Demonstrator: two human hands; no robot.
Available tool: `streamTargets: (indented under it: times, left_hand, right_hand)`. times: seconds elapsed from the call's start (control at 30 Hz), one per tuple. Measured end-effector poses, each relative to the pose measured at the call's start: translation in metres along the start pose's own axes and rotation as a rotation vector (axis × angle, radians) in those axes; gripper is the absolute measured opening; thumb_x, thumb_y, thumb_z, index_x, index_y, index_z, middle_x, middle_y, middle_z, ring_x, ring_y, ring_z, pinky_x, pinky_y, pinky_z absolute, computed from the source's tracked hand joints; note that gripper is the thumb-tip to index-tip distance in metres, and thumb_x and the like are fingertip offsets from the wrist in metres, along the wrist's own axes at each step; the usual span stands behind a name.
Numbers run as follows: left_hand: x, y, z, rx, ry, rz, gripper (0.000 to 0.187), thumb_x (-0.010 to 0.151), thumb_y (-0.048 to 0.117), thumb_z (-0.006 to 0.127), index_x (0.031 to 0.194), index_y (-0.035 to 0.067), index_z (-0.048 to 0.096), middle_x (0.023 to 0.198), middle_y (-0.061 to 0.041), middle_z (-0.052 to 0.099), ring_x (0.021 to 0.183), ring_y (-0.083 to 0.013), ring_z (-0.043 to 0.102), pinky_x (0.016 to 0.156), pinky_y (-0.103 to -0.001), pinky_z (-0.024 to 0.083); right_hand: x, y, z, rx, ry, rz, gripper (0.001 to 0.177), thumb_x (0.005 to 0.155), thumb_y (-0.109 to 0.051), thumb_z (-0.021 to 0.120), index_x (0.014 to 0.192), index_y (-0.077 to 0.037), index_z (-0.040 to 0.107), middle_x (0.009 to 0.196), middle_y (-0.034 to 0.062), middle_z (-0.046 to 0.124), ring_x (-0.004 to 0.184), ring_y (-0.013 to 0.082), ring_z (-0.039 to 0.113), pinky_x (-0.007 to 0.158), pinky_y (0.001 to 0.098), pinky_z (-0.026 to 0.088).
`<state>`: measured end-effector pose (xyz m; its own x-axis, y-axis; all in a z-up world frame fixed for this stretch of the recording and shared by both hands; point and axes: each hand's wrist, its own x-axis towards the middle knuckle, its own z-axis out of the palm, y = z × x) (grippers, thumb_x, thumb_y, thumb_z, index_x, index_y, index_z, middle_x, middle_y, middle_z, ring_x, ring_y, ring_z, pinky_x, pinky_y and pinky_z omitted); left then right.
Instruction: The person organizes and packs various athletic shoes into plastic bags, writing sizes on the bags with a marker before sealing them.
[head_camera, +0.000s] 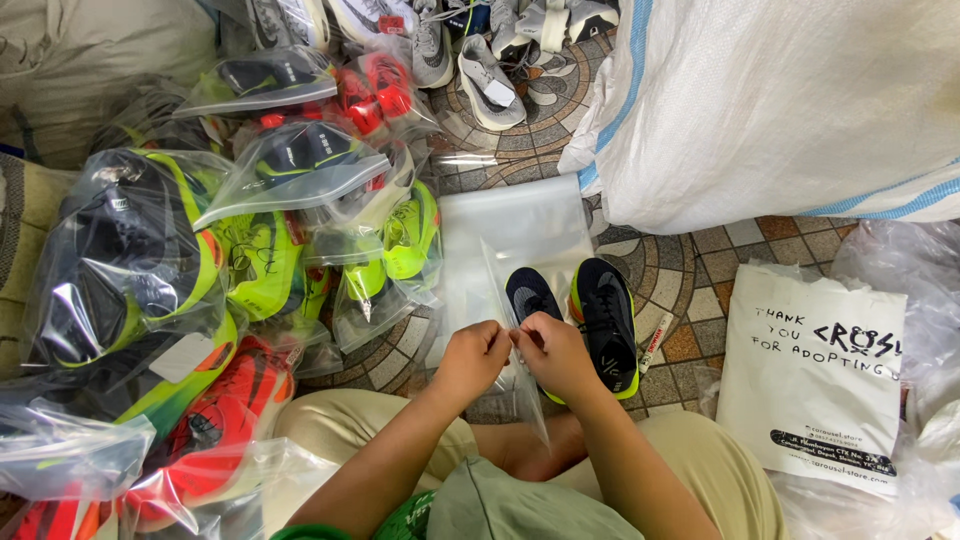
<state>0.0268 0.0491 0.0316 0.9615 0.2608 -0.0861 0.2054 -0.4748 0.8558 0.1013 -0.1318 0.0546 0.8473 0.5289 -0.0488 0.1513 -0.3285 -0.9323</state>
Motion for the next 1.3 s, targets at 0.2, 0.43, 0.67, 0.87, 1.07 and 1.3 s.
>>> streamTargets:
  times: [0.2,0.43,0.67,0.87,1.07,1.3]
  left_hand:
    - [-0.002,-0.013,-0.027,0.425,0.330,0.232,0.028,0.091,0.016,0.074,0.065,0.010,0.068,0.054,-0.011,0.064,0.051,-0.0324,0.070,0.045,-0.039,0.055]
    - [-0.009,0.010,-0.117,0.448,0.437,-0.131,0.027,0.085,0.032,0.076,0.069,0.010,0.071,0.063,-0.014,0.066,0.063,-0.0409,0.071,0.058,-0.051,0.059]
    - [-0.048,0.130,-0.147,0.303,0.691,0.684,0.027,0.101,-0.017,0.062,0.089,0.001,0.079,0.101,-0.018,0.071,0.093,-0.0434,0.076,0.079,-0.050,0.068]
    - [-0.043,0.126,-0.104,0.640,0.710,0.856,0.036,0.092,-0.010,0.074,0.123,0.005,0.086,0.120,-0.015,0.069,0.098,-0.0316,0.079,0.077,-0.040,0.073]
    - [-0.042,0.075,-0.089,0.911,0.083,0.264,0.014,0.101,0.007,0.073,0.096,0.006,0.086,0.113,-0.021,0.074,0.090,-0.0421,0.081,0.061,-0.051,0.070]
    - [-0.034,0.108,-0.102,0.566,0.728,0.900,0.037,0.103,-0.004,0.071,0.135,0.009,0.082,0.135,-0.010,0.074,0.114,-0.0316,0.073,0.081,-0.038,0.068]
  right_hand:
    - [0.005,0.017,-0.041,-0.240,0.567,-0.009,0.010,0.099,-0.016,0.078,0.091,-0.012,0.078,0.080,0.0127,0.077,0.078,0.0348,0.076,0.072,0.0480,0.059]
    - [0.001,0.004,-0.066,-0.164,0.706,-0.203,0.016,0.093,0.013,0.072,0.093,0.000,0.063,0.105,0.0281,0.082,0.084,0.0410,0.081,0.069,0.0443,0.065]
    - [-0.015,-0.021,-0.025,-0.377,0.394,-0.590,0.040,0.095,0.015,0.059,0.107,-0.013,0.085,0.140,0.0175,0.071,0.109,0.0429,0.074,0.082,0.0494,0.067]
    - [-0.021,-0.034,-0.008,-0.445,0.378,-0.426,0.065,0.104,0.001,0.053,0.169,0.006,0.044,0.119,0.0226,0.062,0.084,0.0376,0.072,0.060,0.0455,0.064]
    - [-0.018,-0.023,-0.011,-0.577,-0.081,0.160,0.089,0.095,-0.005,0.061,0.171,0.015,0.019,0.140,0.0376,0.062,0.102,0.0416,0.081,0.065,0.0457,0.066]
    - [0.001,0.019,-0.003,-0.299,0.699,-0.384,0.083,0.104,-0.005,0.069,0.170,0.022,0.027,0.111,0.0308,0.066,0.094,0.0450,0.075,0.075,0.0431,0.065]
